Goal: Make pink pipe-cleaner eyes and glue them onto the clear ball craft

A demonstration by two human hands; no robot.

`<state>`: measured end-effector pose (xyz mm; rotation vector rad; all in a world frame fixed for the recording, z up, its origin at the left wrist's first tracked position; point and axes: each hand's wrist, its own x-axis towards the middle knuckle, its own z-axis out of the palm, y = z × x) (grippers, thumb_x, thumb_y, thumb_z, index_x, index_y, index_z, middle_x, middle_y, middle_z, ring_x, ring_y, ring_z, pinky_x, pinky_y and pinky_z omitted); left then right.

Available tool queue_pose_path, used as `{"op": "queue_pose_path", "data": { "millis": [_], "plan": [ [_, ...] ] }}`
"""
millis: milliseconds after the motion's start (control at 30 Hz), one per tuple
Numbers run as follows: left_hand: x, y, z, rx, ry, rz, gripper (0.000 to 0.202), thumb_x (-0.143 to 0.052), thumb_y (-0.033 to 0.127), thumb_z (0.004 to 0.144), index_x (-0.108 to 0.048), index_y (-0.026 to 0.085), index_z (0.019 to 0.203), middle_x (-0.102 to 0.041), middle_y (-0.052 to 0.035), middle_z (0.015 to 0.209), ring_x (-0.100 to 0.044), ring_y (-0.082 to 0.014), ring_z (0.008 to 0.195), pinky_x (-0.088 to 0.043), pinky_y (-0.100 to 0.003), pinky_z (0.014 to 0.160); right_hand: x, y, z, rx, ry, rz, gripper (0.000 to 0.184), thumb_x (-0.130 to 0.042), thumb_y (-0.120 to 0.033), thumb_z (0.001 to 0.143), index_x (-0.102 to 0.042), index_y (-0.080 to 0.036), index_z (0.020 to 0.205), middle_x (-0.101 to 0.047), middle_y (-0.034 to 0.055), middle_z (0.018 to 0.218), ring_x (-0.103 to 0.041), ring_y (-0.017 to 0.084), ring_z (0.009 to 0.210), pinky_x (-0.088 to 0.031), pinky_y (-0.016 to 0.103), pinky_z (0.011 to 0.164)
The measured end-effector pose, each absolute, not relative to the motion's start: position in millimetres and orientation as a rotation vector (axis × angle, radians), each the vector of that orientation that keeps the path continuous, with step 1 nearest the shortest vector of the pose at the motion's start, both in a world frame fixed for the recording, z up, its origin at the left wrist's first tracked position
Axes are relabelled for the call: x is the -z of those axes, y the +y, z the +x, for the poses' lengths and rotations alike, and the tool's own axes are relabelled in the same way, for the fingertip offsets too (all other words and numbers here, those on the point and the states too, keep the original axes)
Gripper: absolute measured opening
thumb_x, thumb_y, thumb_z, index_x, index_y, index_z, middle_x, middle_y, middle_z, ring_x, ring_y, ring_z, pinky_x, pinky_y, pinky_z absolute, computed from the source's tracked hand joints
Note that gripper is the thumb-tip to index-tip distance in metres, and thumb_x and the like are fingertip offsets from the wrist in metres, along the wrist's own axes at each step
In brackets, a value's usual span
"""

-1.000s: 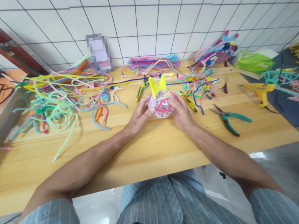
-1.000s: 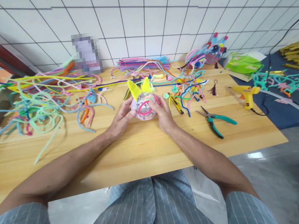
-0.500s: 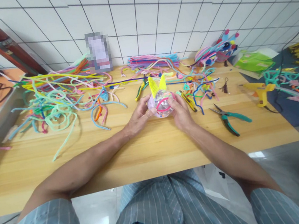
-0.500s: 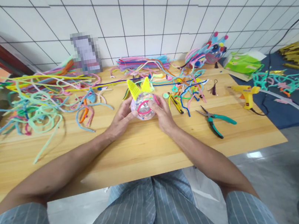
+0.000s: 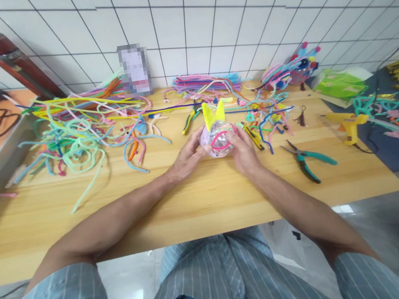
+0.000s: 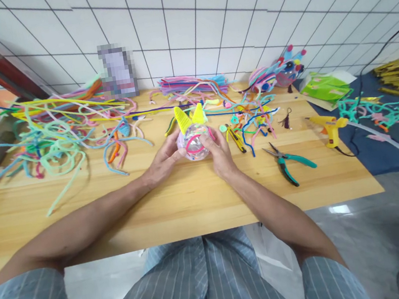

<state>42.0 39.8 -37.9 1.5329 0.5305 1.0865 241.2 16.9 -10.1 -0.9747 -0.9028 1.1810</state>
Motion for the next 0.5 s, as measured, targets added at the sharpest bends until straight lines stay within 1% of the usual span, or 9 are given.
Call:
{"op": "queue_pose_path", "data": {
  "millis": [67,133,200,267,367,500],
  "plan": [
    [38.9,39.1,42.5,-1.091,0.534,1.519,0.089,-0.078,0.063,0.102,-0.042,0.031,0.177,-0.041,-0.013,0.186,-0.045,-0.04,0.169,-0.036,-0.059,0.142,10.8,17.4,240.6,-1.151,-0.912,-0.978,0.056,-0.098,-0.068,0.072,-0.075,-0.029,0.105,-0.084,0.001,0.112,-0.078,0.025,0.105,-0.065,0.038,0.094],
    [40.0,38.3,43.1,-1.096,0.544,1.507,0.089,-0.079,0.062,0.102,-0.042,0.031,0.177,-0.041,-0.0132,0.186,-0.043,-0.0397,0.171,-0.036,-0.059,0.142,11.7,18.2,240.2,-1.132,-0.913,-0.98,0.056,-0.096,-0.069,0.072,-0.076,-0.029,0.105,-0.084,0.0015,0.112,-0.077,0.026,0.107,-0.065,0.039,0.095],
    [41.2,37.8,43.7,-1.108,0.552,1.5,0.088,-0.079,0.061,0.102,-0.043,0.031,0.176,-0.043,-0.0134,0.185,-0.041,-0.0391,0.172,-0.037,-0.058,0.141,12.4,19.1,240.1,-1.129,-0.914,-0.973,0.055,-0.095,-0.069,0.072,-0.076,-0.029,0.105,-0.084,0.0011,0.11,-0.077,0.026,0.106,-0.065,0.039,0.095],
    [42.3,38.0,44.4,-1.118,0.555,1.5,0.087,-0.079,0.061,0.102,-0.044,0.03,0.175,-0.044,-0.0136,0.185,-0.043,-0.0382,0.171,-0.038,-0.057,0.141,12.6,19.8,240.1,-1.133,-0.925,-0.965,0.054,-0.094,-0.069,0.074,-0.076,-0.029,0.104,-0.084,0.0007,0.107,-0.078,0.026,0.105,-0.064,0.04,0.095],
    [43.9,39.5,45.2,-1.127,0.542,1.504,0.086,-0.079,0.061,0.102,-0.045,0.03,0.175,-0.043,-0.014,0.185,-0.047,-0.0374,0.168,-0.039,-0.056,0.14,12.4,20.5,240.3,-1.134,-0.946,-0.971,0.055,-0.093,-0.071,0.074,-0.076,-0.029,0.105,-0.084,0.0018,0.112,-0.078,0.028,0.111,-0.064,0.043,0.101],
    [45.1,41.3,44.6,-1.135,0.522,1.515,0.085,-0.08,0.059,0.101,-0.046,0.03,0.173,-0.042,-0.0135,0.186,-0.047,-0.0365,0.168,-0.039,-0.056,0.14,13.2,20.5,240.4,-1.113,-0.955,-0.986,0.06,-0.092,-0.076,0.073,-0.077,-0.029,0.107,-0.084,0.0031,0.119,-0.077,0.03,0.119,-0.063,0.046,0.109]
  ]
}}
